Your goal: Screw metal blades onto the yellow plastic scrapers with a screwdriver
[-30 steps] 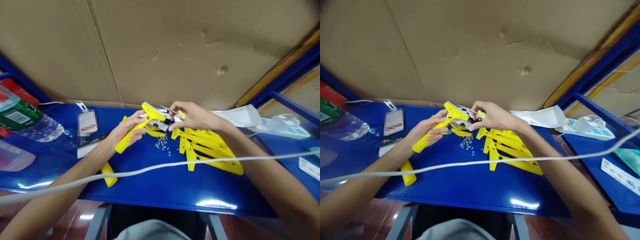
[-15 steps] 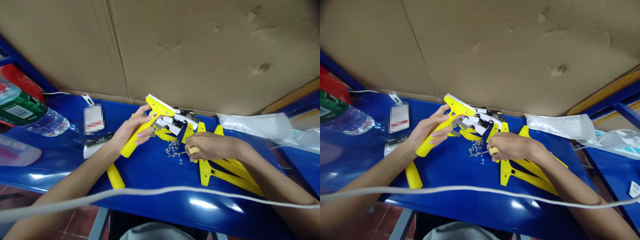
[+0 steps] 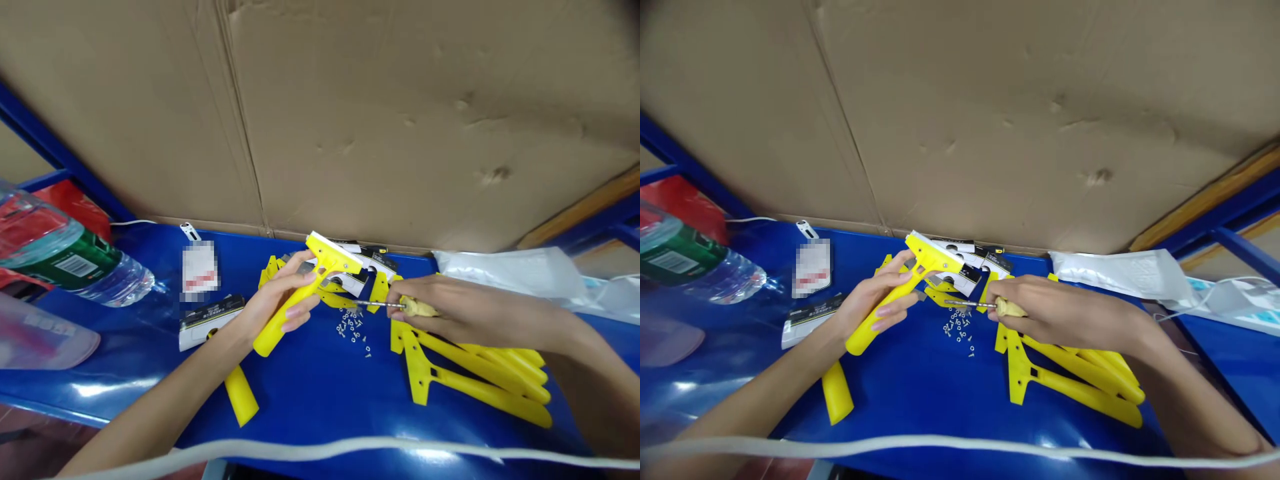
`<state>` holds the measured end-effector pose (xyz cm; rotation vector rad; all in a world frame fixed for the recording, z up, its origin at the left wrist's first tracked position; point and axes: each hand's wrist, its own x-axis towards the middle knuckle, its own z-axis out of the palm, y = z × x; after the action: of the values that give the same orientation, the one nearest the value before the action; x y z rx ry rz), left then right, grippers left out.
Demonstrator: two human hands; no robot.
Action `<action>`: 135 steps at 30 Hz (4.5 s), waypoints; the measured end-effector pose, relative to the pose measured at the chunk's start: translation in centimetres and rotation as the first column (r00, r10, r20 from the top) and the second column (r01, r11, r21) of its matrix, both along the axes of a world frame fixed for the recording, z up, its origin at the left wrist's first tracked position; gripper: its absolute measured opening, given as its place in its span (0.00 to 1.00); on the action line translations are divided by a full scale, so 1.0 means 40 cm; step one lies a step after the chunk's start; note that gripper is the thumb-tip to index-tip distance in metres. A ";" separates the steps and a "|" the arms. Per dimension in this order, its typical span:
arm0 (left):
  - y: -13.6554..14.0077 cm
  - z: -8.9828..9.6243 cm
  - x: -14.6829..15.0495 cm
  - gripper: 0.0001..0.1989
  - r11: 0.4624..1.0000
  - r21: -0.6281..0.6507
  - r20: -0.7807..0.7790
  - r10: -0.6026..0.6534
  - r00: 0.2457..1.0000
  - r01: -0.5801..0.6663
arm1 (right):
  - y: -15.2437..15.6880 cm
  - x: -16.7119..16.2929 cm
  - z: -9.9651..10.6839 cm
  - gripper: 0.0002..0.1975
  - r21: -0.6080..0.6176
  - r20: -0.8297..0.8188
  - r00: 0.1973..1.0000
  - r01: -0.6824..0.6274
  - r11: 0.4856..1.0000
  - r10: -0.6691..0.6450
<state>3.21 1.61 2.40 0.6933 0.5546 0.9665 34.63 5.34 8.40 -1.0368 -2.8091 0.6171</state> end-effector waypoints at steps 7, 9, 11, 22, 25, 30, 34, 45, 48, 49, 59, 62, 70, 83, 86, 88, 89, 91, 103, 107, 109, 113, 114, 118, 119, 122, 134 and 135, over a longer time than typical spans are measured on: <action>-0.010 -0.004 0.017 0.17 0.999 -0.004 -0.047 -0.048 0.998 0.048 | -0.018 -0.002 0.056 0.07 0.080 -0.155 0.987 0.042 0.996 -0.029; -0.018 0.001 0.023 0.18 0.999 0.009 -0.063 -0.053 0.997 0.054 | -0.032 -0.014 0.064 0.08 0.156 -0.245 0.970 0.037 0.987 0.003; -0.027 0.006 0.031 0.19 0.998 0.024 -0.078 -0.058 0.995 0.060 | -0.045 -0.033 0.072 0.10 0.209 -0.296 0.955 0.032 0.977 0.032; -0.049 -0.011 0.051 0.21 0.990 0.094 -0.083 -0.099 0.992 0.107 | -0.017 -0.147 0.086 0.06 0.301 -0.276 0.953 -0.039 0.953 0.127; -0.054 0.002 0.052 0.22 0.990 0.106 -0.098 -0.081 0.992 0.091 | -0.014 -0.159 0.077 0.06 0.313 -0.279 0.947 -0.066 0.948 0.158; -0.063 0.011 0.053 0.20 0.977 0.152 -0.131 -0.129 0.983 0.148 | -0.012 -0.163 0.057 0.05 0.322 -0.307 0.929 -0.104 0.941 0.208; -0.060 -0.003 0.051 0.18 0.975 0.155 -0.121 -0.139 0.983 0.157 | -0.004 -0.166 0.047 0.04 0.309 -0.319 0.927 -0.093 0.947 0.195; -0.058 -0.007 0.053 0.17 0.976 0.117 -0.099 -0.170 0.980 0.181 | -0.004 -0.179 0.059 0.08 0.059 -0.378 0.921 0.128 0.990 -0.097; -0.060 -0.010 0.055 0.17 0.974 0.084 -0.088 -0.204 0.975 0.212 | 0.008 -0.169 0.062 0.14 -0.154 -0.300 0.935 0.151 0.976 -0.192; -0.061 -0.011 0.056 0.18 0.974 0.070 -0.087 -0.210 0.974 0.217 | 0.013 -0.166 0.062 0.14 -0.210 -0.272 0.940 0.152 0.966 -0.208; -0.049 0.003 0.043 0.19 0.994 -0.017 -0.010 -0.106 0.994 0.106 | 0.018 -0.141 0.081 0.23 0.004 -0.274 0.943 0.198 0.980 -0.189; -0.041 0.006 0.037 0.19 0.998 -0.061 0.042 -0.017 0.999 0.020 | 0.019 -0.107 0.110 0.31 0.079 -0.314 0.919 0.275 0.958 -0.238; -0.020 -0.009 0.048 0.18 0.987 -0.036 -0.051 0.153 0.987 -0.155 | -0.049 -0.123 0.041 0.19 0.015 -0.291 0.953 0.095 0.995 -0.087; -0.001 -0.015 0.028 0.19 0.952 -0.043 -0.057 0.301 0.952 -0.303 | -0.032 -0.164 -0.184 0.05 -0.085 -0.057 0.983 -0.177 0.981 0.172; -0.003 -0.008 0.031 0.21 0.954 -0.041 -0.059 0.294 0.954 -0.297 | -0.030 -0.164 -0.184 0.07 -0.064 -0.037 0.976 -0.217 0.974 0.215; -0.004 -0.005 0.033 0.23 0.955 -0.041 -0.060 0.291 0.955 -0.294 | -0.030 -0.162 -0.180 0.08 -0.041 -0.029 0.968 -0.249 0.968 0.248; -0.004 -0.005 0.033 0.23 0.955 -0.038 -0.062 0.291 0.955 -0.293 | -0.030 -0.160 -0.175 0.08 -0.028 -0.035 0.963 -0.267 0.963 0.266; -0.003 -0.005 0.031 0.24 0.957 -0.030 -0.073 0.285 0.956 -0.288 | -0.028 -0.156 -0.152 0.08 0.005 -0.064 0.959 -0.276 0.961 0.276; -0.027 -0.013 0.048 0.20 0.999 0.048 -0.140 -0.010 0.990 0.017 | 0.017 -0.174 -0.010 0.02 0.340 -0.267 0.958 -0.010 0.940 0.106; -0.032 -0.016 0.049 0.21 0.997 0.074 -0.134 -0.027 0.991 0.037 | 0.021 -0.180 -0.034 0.02 0.327 -0.269 0.960 0.016 0.945 0.077; -0.033 -0.022 0.047 0.21 0.995 0.082 -0.151 -0.047 0.987 0.060 | 0.023 -0.179 -0.039 0.02 0.327 -0.287 0.955 0.024 0.945 0.075; -0.034 -0.032 0.042 0.18 0.990 0.109 -0.181 -0.070 0.981 0.091 | 0.024 -0.180 -0.036 0.03 0.324 -0.304 0.949 0.027 0.946 0.077; -0.035 -0.033 0.042 0.18 0.988 0.114 -0.192 -0.078 0.978 0.101 | 0.023 -0.181 -0.034 0.03 0.315 -0.321 0.945 0.039 0.948 0.068; -0.040 -0.020 0.043 0.15 0.983 0.113 -0.186 -0.122 0.975 0.145 | 0.021 -0.184 -0.022 0.07 0.167 -0.405 0.910 0.165 0.972 -0.084; -0.041 -0.014 0.043 0.15 0.983 0.103 -0.168 -0.134 0.977 0.152 | 0.022 -0.183 -0.019 0.10 0.101 -0.407 0.901 0.207 0.973 -0.150; -0.045 0.002 0.045 0.17 0.988 0.027 -0.093 -0.149 0.984 0.152 | 0.033 -0.177 -0.018 0.17 -0.091 -0.391 0.873 0.277 0.957 -0.290; -0.045 0.001 0.046 0.16 0.970 -0.240 0.138 -0.004 0.990 0.038 | 0.074 -0.141 -0.022 0.23 -0.205 -0.409 0.865 0.226 0.952 -0.293; -0.044 0.003 0.044 0.17 0.971 -0.240 0.151 0.031 0.988 0.006 | 0.076 -0.126 -0.009 0.22 -0.127 -0.414 0.875 0.218 0.968 -0.252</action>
<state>4.98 -0.15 2.52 0.3958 0.5292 0.9372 29.59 8.37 8.03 -1.0784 -2.2560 0.8136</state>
